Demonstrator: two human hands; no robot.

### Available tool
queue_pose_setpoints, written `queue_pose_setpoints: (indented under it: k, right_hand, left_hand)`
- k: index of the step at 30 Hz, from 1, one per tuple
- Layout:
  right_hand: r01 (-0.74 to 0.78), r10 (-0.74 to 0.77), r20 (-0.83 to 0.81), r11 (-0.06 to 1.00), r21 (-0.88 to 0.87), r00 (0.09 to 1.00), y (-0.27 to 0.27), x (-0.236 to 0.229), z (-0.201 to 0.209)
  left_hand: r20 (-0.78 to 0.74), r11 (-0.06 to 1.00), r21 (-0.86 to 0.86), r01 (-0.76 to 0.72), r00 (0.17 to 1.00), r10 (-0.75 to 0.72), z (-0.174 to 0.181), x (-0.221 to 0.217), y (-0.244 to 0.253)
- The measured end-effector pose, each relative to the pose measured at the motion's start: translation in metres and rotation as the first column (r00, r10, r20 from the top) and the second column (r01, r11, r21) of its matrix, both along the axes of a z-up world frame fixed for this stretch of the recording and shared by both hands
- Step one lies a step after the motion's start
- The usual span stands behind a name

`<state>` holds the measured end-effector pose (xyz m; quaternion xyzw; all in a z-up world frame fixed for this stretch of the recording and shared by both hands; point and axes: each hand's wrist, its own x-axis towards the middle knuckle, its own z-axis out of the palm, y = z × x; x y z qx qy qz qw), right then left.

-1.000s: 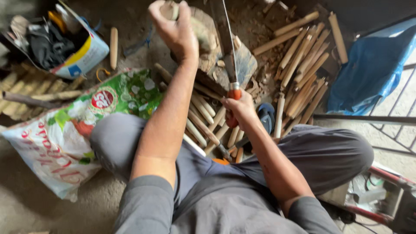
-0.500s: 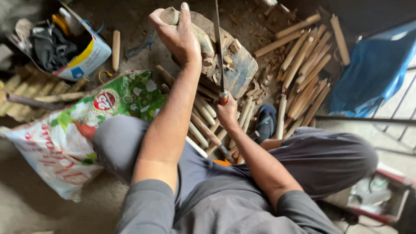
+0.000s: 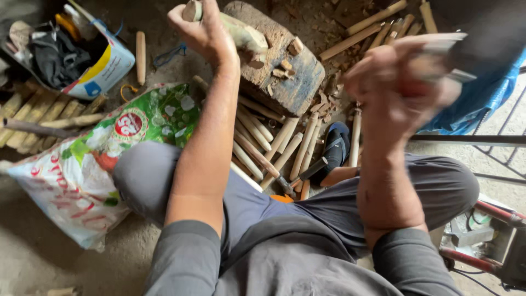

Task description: The person sits on the floor and uses a knife to carve a small wooden piece held against a wooden block. The person repeatedly rotates the wood and removes shavings with the knife throughout the clip.

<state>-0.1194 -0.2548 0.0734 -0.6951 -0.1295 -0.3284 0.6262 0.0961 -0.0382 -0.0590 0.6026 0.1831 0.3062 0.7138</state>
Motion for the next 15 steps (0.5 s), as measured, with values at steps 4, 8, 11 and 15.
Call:
queue_pose_setpoints:
  k: [4,8,11,15]
  right_hand:
    - [0.365,-0.393,-0.198,0.916,-0.164,0.898,0.039,0.003,-0.076]
    - [0.211,-0.268,-0.724,0.963,-0.171,0.636,0.108,-0.003,-0.197]
    - [0.064,0.822,-0.390,0.401,0.914,0.416,0.081,-0.052,-0.232]
    - [0.214,0.214,-0.860,0.915,0.343,0.464,0.039,-0.027,-0.217]
  left_hand:
    - [0.065,0.998,0.054,-0.019,0.998,0.015,-0.001,-0.006,-0.010]
    - [-0.035,0.976,0.215,-0.025,0.999,0.033,0.008,0.005,-0.004]
    - [0.237,0.977,0.211,-0.024,0.971,-0.027,-0.012,-0.012,-0.003]
    - [0.084,0.940,-0.004,0.340,0.937,-0.339,-0.005,0.031,0.028]
